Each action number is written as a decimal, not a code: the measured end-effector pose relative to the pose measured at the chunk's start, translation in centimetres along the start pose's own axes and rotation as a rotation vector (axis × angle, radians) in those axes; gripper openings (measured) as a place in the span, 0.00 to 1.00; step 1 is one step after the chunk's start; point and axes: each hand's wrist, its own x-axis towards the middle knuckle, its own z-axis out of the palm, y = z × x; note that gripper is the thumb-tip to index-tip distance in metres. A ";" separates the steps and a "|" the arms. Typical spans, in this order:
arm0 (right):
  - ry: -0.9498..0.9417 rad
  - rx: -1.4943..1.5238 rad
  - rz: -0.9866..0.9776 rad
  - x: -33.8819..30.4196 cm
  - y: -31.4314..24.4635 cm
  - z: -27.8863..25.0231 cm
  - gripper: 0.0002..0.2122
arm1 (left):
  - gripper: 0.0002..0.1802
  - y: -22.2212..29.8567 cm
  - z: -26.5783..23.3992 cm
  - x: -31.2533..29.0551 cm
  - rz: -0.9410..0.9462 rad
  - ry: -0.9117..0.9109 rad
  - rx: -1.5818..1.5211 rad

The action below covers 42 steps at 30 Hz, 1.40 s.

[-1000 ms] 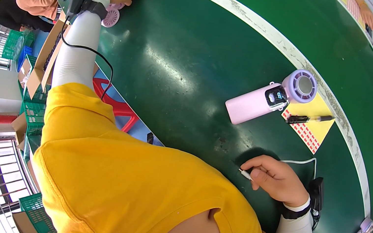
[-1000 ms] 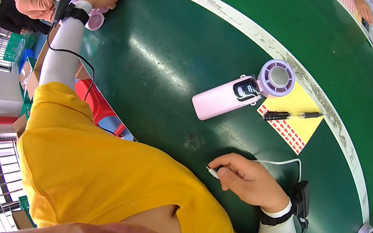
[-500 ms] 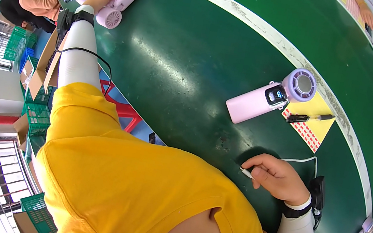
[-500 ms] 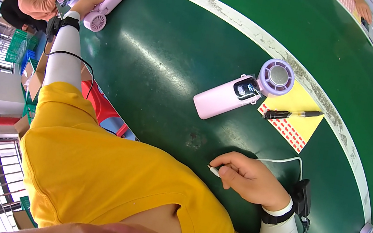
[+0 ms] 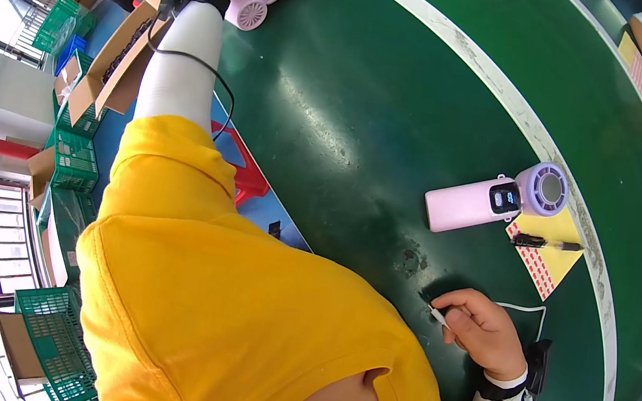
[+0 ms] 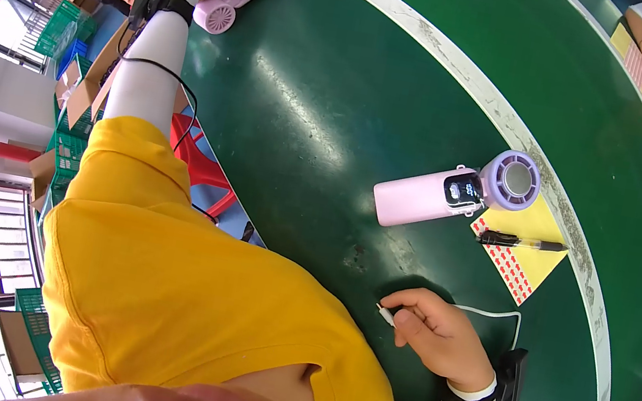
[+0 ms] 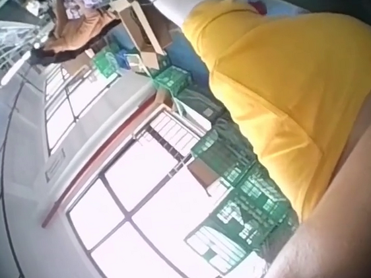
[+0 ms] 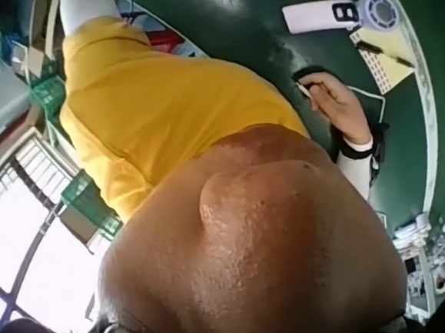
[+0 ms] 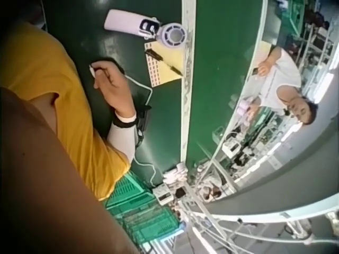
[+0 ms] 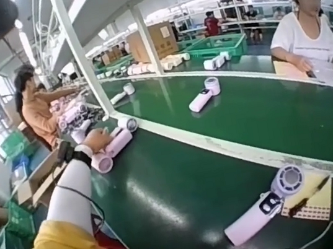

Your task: The person tests handheld fans by pressing their buttons to cycle through power levels, plugging a USB cable into each base, and then placing them back on the assembly line.

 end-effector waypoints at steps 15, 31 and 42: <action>-0.030 -0.010 -0.027 0.1 0.3 -0.3 0.09 | 0.26 2.0 0.9 0.1 -0.129 0.040 -0.196; -0.066 -0.026 -0.028 0.2 0.2 -0.7 0.09 | 0.25 2.6 1.8 -0.9 0.040 -0.089 0.018; -0.069 -0.033 -0.087 0.4 0.6 -0.7 0.09 | 0.34 3.0 2.0 1.1 0.000 0.063 0.142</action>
